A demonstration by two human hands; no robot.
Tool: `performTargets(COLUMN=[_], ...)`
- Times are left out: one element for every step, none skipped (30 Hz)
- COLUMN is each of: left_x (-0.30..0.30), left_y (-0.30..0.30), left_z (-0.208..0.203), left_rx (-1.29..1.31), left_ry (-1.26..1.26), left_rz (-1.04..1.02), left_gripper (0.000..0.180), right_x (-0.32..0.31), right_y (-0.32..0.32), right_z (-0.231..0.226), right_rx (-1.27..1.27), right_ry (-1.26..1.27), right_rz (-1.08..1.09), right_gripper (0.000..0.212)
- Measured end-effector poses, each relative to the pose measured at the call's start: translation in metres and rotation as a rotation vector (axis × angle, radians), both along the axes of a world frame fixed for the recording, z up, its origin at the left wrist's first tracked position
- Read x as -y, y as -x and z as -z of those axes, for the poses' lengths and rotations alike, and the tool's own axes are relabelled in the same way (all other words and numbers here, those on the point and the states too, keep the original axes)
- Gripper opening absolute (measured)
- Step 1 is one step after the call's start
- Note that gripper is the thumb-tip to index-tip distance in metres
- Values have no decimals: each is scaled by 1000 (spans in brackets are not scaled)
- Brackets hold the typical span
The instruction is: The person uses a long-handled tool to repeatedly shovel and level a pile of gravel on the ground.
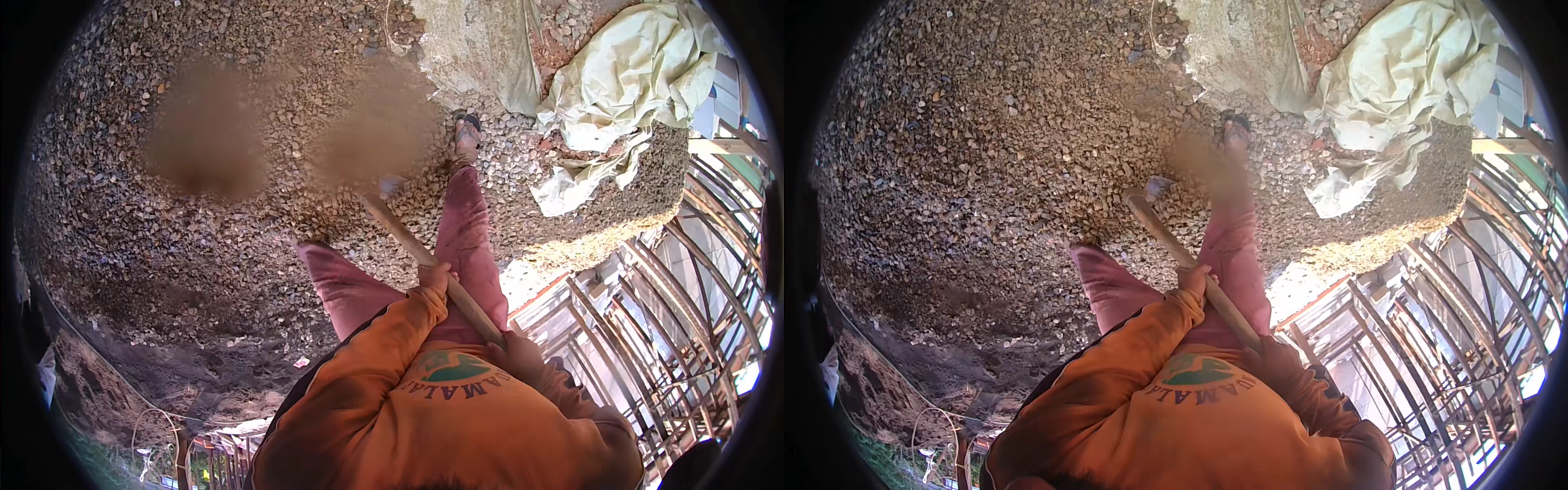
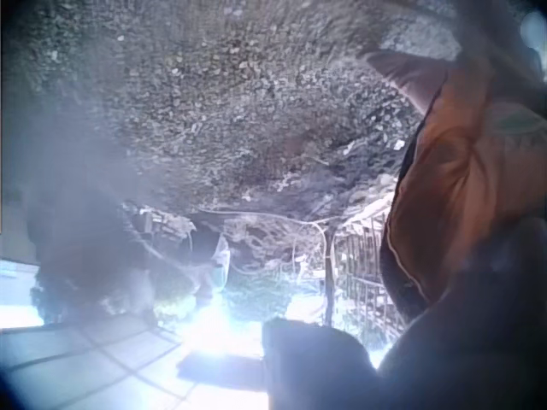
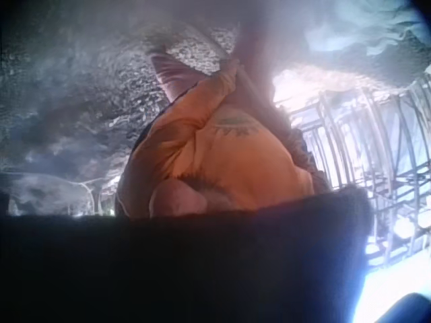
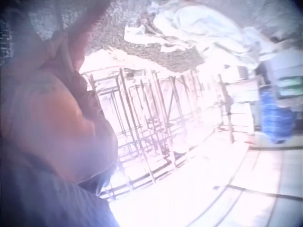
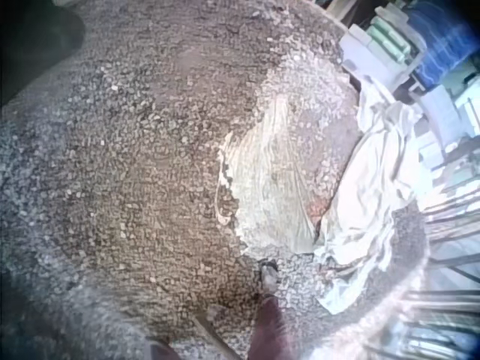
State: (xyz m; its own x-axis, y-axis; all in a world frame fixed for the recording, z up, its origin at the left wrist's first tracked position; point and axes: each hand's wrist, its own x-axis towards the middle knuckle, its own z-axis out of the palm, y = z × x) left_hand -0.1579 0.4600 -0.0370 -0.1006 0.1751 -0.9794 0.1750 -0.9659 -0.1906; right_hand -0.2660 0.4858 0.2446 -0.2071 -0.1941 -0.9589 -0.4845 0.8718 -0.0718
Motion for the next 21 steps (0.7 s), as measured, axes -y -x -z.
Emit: performTargets(left_x=[-3, 6, 14, 31, 51, 77, 110, 152, 191, 228, 254, 268, 263, 251, 229, 190, 149, 103, 86, 77, 60], left_y=[2, 13, 13, 13, 7, 13, 15, 28, 41, 12, 28, 39, 45, 45, 31, 25, 11, 62, 78, 77, 57], left_z=[-19, -31, -31, -21, -10, 2, 25, 34, 50, 108, 118, 119, 124, 135, 150, 157, 169, 121, 79, 49, 33], left_rx=[-17, -33, -16, 4, 35, 22, 54, 51, 116, 109, 90, 72, 29, -6, -11, 93, 278, 207, 0, -60, -89], left_ry=[64, 151, 201, 250, 300, 405, 470, 596, 613, 753, 739, 723, 667, 624, 575, 833, 1058, 463, 314, 127, 134], left_rz=[48, 88, 50, 11, -28, -113, -176, -163, -50, -172, -14, 145, 231, 304, 369, 557, 752, 474, 317, 297, 297], left_gripper=[24, 25, 26, 28, 30, 33, 36, 37, 37, 35, 35, 35, 35, 35, 35, 39, 42, 49, 42, 39, 39], right_x=[-7, -3, 0, 4, 8, 6, 6, 29, 48, 82, 87, 79, 77, 80, 62, 37, 23, -4, -7, -1, 20], right_y=[1, 4, 5, 11, 14, 13, 9, 8, 8, -2, -4, -6, -7, -9, -21, -29, -32, -14, -3, 1, -1], right_z=[-8, -16, -8, 6, 26, 57, 94, 119, 152, 184, 207, 213, 216, 218, 210, 193, 167, 137, 101, 65, 35], right_rx=[-43, -90, -78, -63, -38, -210, -363, -316, -393, -285, -231, -212, -194, -169, -214, -255, -195, -246, -239, -208, -173], right_ry=[43, 102, 147, 193, 239, 515, 810, 579, 728, 814, 833, 710, 605, 515, 574, 639, 530, 354, 252, 163, 43], right_rz=[8, 14, -2, -18, -35, -115, -194, -111, -74, 46, 179, 199, 213, 215, 174, 132, 196, 290, 266, 243, 245], right_gripper=[39, 38, 38, 38, 38, 38, 38, 39, 37, 35, 35, 36, 36, 36, 36, 36, 35, 35, 35, 35, 38])
